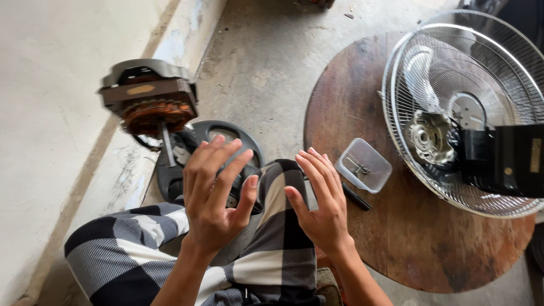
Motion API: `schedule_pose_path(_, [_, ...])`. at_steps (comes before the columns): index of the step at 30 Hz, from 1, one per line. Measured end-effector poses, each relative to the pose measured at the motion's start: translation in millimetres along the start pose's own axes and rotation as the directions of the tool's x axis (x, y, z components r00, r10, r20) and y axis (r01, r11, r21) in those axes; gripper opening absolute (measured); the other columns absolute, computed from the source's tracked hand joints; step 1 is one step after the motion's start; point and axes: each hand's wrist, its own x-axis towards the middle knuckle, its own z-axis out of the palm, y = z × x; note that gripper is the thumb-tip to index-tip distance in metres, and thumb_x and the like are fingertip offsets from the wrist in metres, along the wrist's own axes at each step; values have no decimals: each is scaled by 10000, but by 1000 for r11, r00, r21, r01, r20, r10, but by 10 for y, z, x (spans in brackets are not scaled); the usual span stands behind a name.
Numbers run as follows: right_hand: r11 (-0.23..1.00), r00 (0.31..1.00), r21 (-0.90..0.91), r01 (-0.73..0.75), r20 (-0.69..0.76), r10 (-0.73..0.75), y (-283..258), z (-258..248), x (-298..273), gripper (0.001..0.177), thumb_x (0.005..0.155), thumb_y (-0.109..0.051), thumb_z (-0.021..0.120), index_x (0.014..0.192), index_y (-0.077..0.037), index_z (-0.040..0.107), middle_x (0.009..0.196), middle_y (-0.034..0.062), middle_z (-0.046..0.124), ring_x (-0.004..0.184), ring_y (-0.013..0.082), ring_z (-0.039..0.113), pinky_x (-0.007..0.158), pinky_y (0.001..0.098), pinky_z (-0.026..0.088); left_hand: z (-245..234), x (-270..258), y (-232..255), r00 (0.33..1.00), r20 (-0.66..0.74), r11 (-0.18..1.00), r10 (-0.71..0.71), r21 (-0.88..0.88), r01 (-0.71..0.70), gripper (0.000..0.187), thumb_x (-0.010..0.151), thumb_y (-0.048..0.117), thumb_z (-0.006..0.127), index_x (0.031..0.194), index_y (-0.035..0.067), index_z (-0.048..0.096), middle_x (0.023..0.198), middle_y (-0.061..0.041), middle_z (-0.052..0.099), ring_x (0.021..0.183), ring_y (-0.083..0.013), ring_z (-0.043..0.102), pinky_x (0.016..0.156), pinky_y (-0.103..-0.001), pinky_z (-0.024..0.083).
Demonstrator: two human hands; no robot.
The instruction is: The person sits on the floor and reassembles an electric fan motor. They attach a metal housing to the motor, insert and tighten screws with a screwdriver, and handle small parts from a plastic container.
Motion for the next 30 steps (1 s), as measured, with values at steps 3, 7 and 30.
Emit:
schedule_pose_path(3, [997,1000,-72,-27,-5,27,151,-243,-105,495,935,-193,735,1367,-8,582,1410,145,615,1402,331,539,1227,517,369,211,66,116,994,103,998,26,-65,-19,301,950,163,732,1234,70,691,1339,-94,623,1340,-331,556,1169,-506,447])
schedule_pose_path(7, [985,996,-148,-86,-46,80,354,-518,-274,497,932,-181,739,1374,-15,586,1416,144,612,1412,326,533,1239,516,365,498,103,246,974,208,988,85,-143,-56,341,939,186,751,1257,80,689,1358,-95,615,1340,-317,556,1159,-496,436])
schedule_pose_path(30, [905,950,-292,-311,-104,293,949,-977,-948,527,911,-207,741,1394,-58,591,1496,141,534,1470,341,429,1238,535,308,1442,52,488,815,490,940,309,-285,-185,358,890,269,763,1193,86,710,1374,-66,616,1367,-282,500,1168,-486,381])
